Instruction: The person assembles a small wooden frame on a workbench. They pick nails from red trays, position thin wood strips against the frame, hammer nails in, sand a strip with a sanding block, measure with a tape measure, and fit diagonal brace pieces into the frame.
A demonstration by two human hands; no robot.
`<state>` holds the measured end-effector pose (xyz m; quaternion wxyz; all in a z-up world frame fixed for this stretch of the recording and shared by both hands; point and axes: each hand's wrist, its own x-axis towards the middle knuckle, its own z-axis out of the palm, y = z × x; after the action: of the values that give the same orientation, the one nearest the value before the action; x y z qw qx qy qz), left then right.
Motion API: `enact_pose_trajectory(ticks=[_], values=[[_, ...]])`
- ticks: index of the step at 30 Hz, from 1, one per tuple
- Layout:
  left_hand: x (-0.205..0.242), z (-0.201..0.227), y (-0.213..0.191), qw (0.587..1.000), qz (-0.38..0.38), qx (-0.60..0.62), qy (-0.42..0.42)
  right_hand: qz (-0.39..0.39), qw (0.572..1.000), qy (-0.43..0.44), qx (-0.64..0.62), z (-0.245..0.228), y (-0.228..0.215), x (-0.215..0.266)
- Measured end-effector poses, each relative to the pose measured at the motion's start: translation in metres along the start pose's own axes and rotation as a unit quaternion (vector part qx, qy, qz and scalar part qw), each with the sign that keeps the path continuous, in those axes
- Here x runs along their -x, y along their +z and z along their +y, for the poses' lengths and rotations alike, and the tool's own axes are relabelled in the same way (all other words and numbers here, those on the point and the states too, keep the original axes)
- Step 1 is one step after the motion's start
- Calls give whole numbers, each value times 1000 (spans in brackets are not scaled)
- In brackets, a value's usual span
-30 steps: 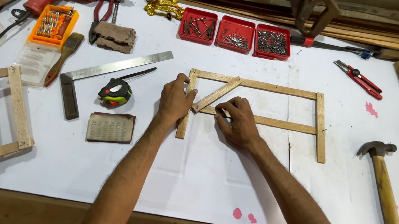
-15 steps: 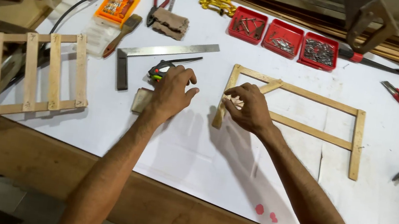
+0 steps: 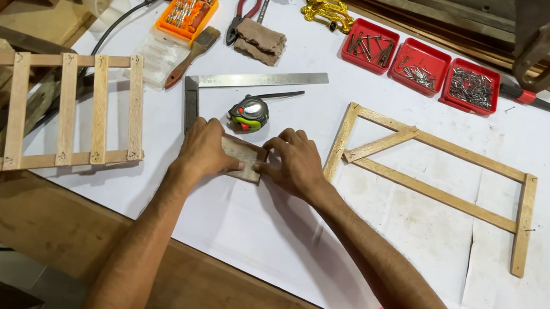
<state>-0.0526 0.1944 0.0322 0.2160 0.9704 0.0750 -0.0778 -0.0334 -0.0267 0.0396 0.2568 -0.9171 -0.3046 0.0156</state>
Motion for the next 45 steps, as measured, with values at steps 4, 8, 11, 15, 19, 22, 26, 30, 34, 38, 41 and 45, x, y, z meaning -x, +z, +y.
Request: enact_pose_trajectory(ticks=[4,8,11,15,19,22,26,30,34,38,41,45], values=[[-8,1,-2,992,42,66,102,1,999,7,-38,23,7,3],[2,39,-30,985,-17,149,85,-17,959,119,-255,36,-20,12],[4,69,-33,962,3,235,139,6,920,134,-368,48,-52,22],[-2,112,-11,847,-51,480,222,31,838,121,-531,79,-86,50],[-5,157,7,817,-98,526,215,56,793,161,-585,97,-104,82],[4,199,14,798,-173,551,172,82,751,193,-626,114,-111,112],[1,239,46,763,-214,566,228,92,712,207,-664,132,-123,150],[5,276,70,743,-263,569,234,82,705,219,-669,147,-135,188],[16,307,82,714,-328,593,173,120,701,214,-669,168,-148,222],[22,325,89,731,-369,554,150,184,730,232,-616,184,-170,244],[20,335,95,764,-340,512,196,216,776,233,-545,193,-188,254],[23,345,79,805,-268,464,254,210,869,169,-416,214,-201,260]])
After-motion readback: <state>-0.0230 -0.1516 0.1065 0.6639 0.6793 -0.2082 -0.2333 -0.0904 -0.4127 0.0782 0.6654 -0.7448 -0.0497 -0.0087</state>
